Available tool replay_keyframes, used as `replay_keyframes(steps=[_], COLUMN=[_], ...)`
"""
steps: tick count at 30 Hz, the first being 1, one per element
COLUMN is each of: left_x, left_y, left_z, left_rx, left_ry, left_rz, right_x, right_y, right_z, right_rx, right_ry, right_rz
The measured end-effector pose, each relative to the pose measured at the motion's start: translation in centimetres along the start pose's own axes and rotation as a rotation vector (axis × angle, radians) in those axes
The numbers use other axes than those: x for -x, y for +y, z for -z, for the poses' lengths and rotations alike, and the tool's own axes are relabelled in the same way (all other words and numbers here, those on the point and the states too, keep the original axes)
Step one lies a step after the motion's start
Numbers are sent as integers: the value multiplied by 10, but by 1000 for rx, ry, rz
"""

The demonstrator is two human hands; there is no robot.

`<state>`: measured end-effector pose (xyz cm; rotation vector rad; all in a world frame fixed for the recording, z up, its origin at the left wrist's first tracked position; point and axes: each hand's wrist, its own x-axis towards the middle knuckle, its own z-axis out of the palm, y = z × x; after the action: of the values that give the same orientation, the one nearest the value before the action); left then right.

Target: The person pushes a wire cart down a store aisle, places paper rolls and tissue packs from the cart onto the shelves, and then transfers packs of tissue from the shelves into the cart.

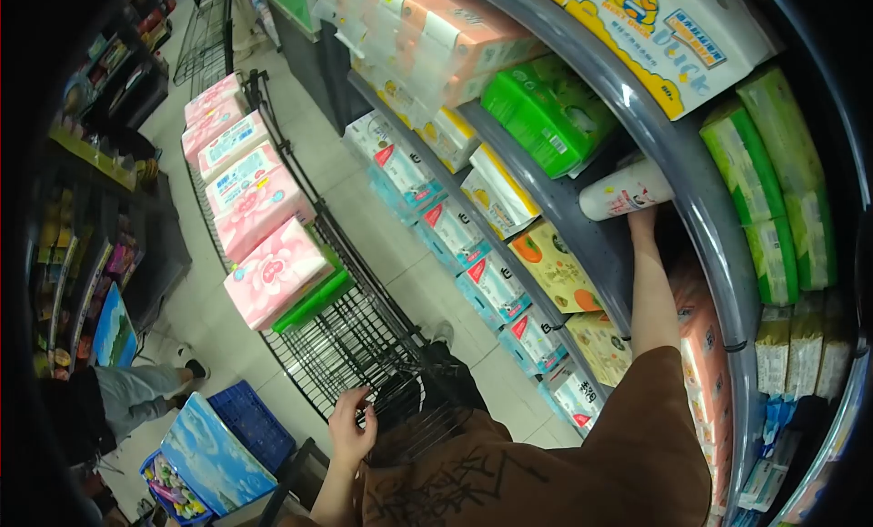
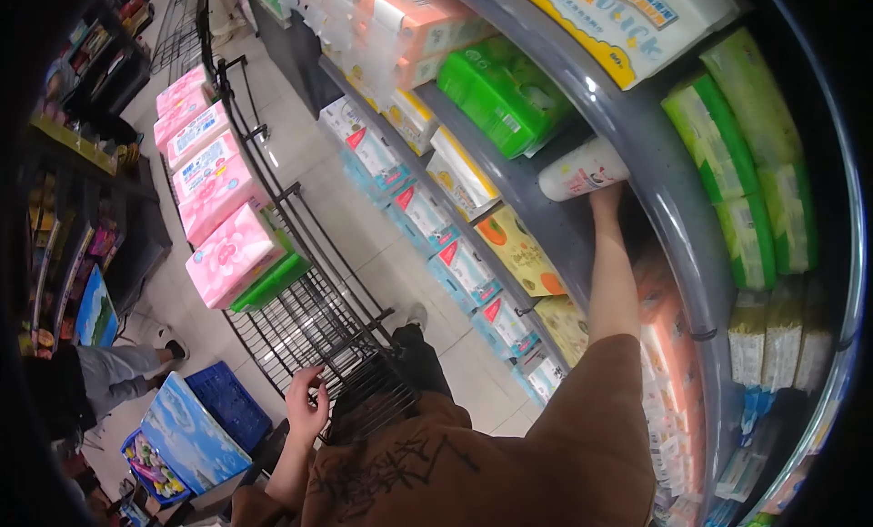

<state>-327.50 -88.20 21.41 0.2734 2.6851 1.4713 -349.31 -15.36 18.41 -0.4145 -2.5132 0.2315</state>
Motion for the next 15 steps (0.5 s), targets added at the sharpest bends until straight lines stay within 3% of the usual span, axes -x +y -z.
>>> replay_keyframes(steps=[1,2,3,5,6,7,9,10,11,12,15], left_x=[-2,-1,0,1,0,0,0,-1,-3,-4,-27], left_y=[0,0,1,1,3,5,8,9,7,4,4], left_z=[0,1,1,4,6,7,8,7,10,15,35], left_rx=[-13,-36,-41,-66,-44,-40,35,103,175,245,471], left_ry=[-7,0,-2,-24,-17,-14,23,62,101,195,512], left_rz=[-6,1,28,49,25,35,64,85,102,140,211], right_x=[1,0,0,3,7,19,33,45,64,86,154], right_y=[18,21,19,11,8,-11,-36,-34,-34,-78,-172], right_z=[-12,-18,-16,-15,-9,-8,14,16,17,41,88], right_rx=[193,121,-110,-923,-1109,-1145,-800,-927,-857,-861,-777], right_ry=[6,-21,-85,-206,-225,-55,19,112,222,332,295], right_rz=[122,105,0,-459,-580,-626,-374,-560,-657,-705,-492])
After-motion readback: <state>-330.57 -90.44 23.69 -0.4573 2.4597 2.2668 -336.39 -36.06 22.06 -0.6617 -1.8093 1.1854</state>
